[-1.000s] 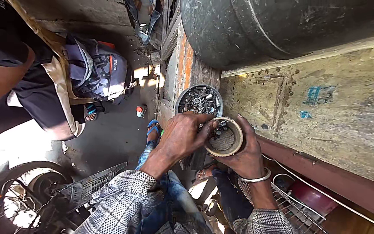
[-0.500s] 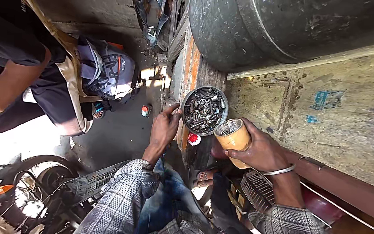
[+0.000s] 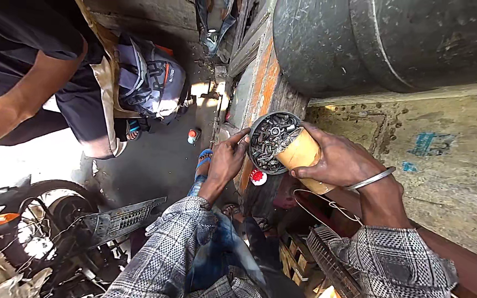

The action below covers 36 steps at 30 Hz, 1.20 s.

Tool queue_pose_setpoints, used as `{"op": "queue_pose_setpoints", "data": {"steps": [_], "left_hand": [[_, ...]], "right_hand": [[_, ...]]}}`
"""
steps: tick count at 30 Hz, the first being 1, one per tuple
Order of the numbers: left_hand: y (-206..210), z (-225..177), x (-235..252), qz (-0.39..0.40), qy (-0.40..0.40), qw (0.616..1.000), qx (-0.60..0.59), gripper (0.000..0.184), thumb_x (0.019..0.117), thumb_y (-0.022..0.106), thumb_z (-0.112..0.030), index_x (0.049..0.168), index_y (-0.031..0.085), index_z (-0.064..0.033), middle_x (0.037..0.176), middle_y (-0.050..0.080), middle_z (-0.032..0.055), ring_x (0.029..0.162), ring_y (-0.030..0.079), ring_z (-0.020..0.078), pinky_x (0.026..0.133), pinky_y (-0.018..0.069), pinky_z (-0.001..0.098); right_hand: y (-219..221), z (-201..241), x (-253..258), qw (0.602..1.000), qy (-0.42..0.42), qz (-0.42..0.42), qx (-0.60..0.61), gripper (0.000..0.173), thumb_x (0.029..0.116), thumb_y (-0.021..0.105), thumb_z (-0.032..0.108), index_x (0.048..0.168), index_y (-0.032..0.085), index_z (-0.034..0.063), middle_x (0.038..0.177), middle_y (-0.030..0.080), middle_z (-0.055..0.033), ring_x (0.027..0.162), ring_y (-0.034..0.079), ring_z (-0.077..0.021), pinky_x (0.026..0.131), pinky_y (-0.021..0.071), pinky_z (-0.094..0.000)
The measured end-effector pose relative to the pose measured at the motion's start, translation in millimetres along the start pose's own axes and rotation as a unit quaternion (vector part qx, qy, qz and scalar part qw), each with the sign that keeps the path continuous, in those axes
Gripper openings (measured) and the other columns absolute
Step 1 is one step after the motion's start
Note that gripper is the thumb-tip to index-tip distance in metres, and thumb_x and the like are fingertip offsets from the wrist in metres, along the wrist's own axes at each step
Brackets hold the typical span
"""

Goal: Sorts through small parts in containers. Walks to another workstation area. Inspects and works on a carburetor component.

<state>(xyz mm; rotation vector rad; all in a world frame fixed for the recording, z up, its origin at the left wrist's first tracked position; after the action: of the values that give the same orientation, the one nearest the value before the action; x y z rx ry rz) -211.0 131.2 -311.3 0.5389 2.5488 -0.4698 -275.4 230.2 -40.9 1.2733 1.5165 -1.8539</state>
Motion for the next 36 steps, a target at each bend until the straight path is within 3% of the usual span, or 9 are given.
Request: {"op": "queue_pose_setpoints", "data": {"steps": [3, 6, 10, 12, 14, 19, 27, 33, 36], "left_hand": [[0.5, 0.9, 1.7, -0.001, 0.005, 1.000, -0.009, 0.038, 0.1075, 0.049, -0.038, 0.138, 0.066, -0.0239, 0.107, 0.076, 0.0059, 0.094, 0.071, 0.0181, 0.088, 0.0537, 0.0504], [-1.4, 2.5, 2.5, 0.004, 0.004, 1.000, -0.001, 0.036, 0.1069, 0.051, -0.039, 0.138, 0.067, -0.0279, 0.100, 0.076, 0.0044, 0.086, 0.071, 0.0170, 0.084, 0.0547, 0.0486], [-0.8, 1.7, 3.3, 0.001, 0.002, 1.000, 0.003, 0.035, 0.1073, 0.051, -0.036, 0.137, 0.067, -0.0269, 0.089, 0.073, 0.0055, 0.074, 0.065, 0.0180, 0.076, 0.0521, 0.0475], [-0.5, 0.0, 1.8, 0.004, -0.004, 1.000, -0.002, 0.036, 0.1076, 0.050, -0.036, 0.137, 0.067, -0.0260, 0.099, 0.075, 0.0060, 0.085, 0.069, 0.0188, 0.083, 0.0533, 0.0495], [0.2, -1.1, 0.4, 0.006, -0.005, 1.000, -0.009, 0.036, 0.1078, 0.049, -0.037, 0.138, 0.066, -0.0256, 0.106, 0.076, 0.0062, 0.093, 0.071, 0.0192, 0.088, 0.0540, 0.0506], [0.0, -1.2, 1.0, 0.002, -0.007, 1.000, -0.007, 0.037, 0.1054, 0.054, -0.042, 0.137, 0.067, -0.0282, 0.068, 0.060, 0.0022, 0.057, 0.052, 0.0165, 0.063, 0.0480, 0.0435], [-1.4, -13.1, 19.5, 0.009, -0.010, 1.000, 0.026, 0.043, 0.1039, 0.053, -0.050, 0.137, 0.067, -0.0265, 0.064, 0.054, 0.0014, 0.056, 0.049, 0.0191, 0.064, 0.0464, 0.0457], [-6.3, -20.0, 33.6, 0.048, 0.001, 0.998, 0.030, 0.037, 0.1068, 0.049, -0.042, 0.134, 0.069, -0.0257, 0.090, 0.073, 0.0071, 0.079, 0.067, 0.0216, 0.079, 0.0529, 0.0507], [-7.9, -18.4, 35.5, 0.059, 0.001, 0.998, 0.024, 0.036, 0.1059, 0.052, -0.043, 0.134, 0.069, -0.0272, 0.088, 0.072, 0.0064, 0.077, 0.066, 0.0206, 0.078, 0.0523, 0.0503]], "right_hand": [[49.1, -63.8, 63.5, 0.998, -0.003, -0.054, 0.008, 0.084, 0.0862, 0.081, 0.019, 0.157, 0.038, 0.0076, 0.135, 0.062, -0.0224, 0.117, 0.061, -0.0399, 0.098, 0.0444, -0.0572], [67.9, -133.8, 108.1, 0.988, -0.110, -0.063, -0.086, 0.110, 0.0700, 0.081, 0.061, 0.161, 0.033, 0.0219, 0.129, 0.067, -0.0134, 0.105, 0.069, -0.0317, 0.081, 0.0556, -0.0585], [49.3, -62.6, 52.4, 0.997, -0.009, -0.064, 0.050, 0.077, 0.0887, 0.079, 0.012, 0.155, 0.040, 0.0050, 0.127, 0.065, -0.0250, 0.111, 0.064, -0.0429, 0.095, 0.0481, -0.0580], [35.3, -53.9, 53.2, 0.998, 0.028, 0.020, 0.051, 0.080, 0.0949, 0.074, 0.019, 0.161, 0.029, 0.0093, 0.135, 0.061, -0.0235, 0.118, 0.060, -0.0387, 0.102, 0.0446, -0.0527], [46.6, -101.3, 92.0, 0.997, -0.073, 0.021, 0.006, 0.099, 0.0824, 0.081, 0.044, 0.161, 0.032, 0.0106, 0.121, 0.069, -0.0210, 0.102, 0.070, -0.0349, 0.085, 0.0558, -0.0559], [56.1, -139.1, 131.7, 0.995, -0.086, 0.054, -0.012, 0.117, 0.0665, 0.086, 0.061, 0.163, 0.028, 0.0276, 0.119, 0.071, -0.0155, 0.102, 0.070, -0.0330, 0.085, 0.0547, -0.0621], [96.1, -180.5, 119.6, 0.981, -0.163, -0.046, 0.094, 0.114, 0.0616, 0.090, 0.050, 0.159, 0.036, 0.0280, 0.131, 0.066, -0.0101, 0.111, 0.068, -0.0259, 0.093, 0.0544, -0.0564], [124.6, -194.7, 111.8, 0.968, -0.162, -0.098, 0.163, 0.117, 0.0581, 0.092, 0.046, 0.159, 0.036, 0.0275, 0.139, 0.062, -0.0077, 0.119, 0.065, -0.0212, 0.101, 0.0531, -0.0512], [133.5, -197.8, 107.5, 0.963, -0.159, -0.110, 0.186, 0.118, 0.0573, 0.093, 0.043, 0.159, 0.035, 0.0295, 0.144, 0.059, -0.0046, 0.124, 0.062, -0.0185, 0.104, 0.0520, -0.0490]]}}
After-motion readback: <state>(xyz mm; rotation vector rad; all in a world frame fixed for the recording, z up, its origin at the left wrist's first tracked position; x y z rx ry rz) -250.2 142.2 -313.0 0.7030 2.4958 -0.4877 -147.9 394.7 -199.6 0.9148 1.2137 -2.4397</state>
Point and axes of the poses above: each hand's wrist, its own x-axis towards the middle knuckle, its own y-axis out of the palm, z = x × y, the point moved 1 cm from there along x, towards the middle knuckle
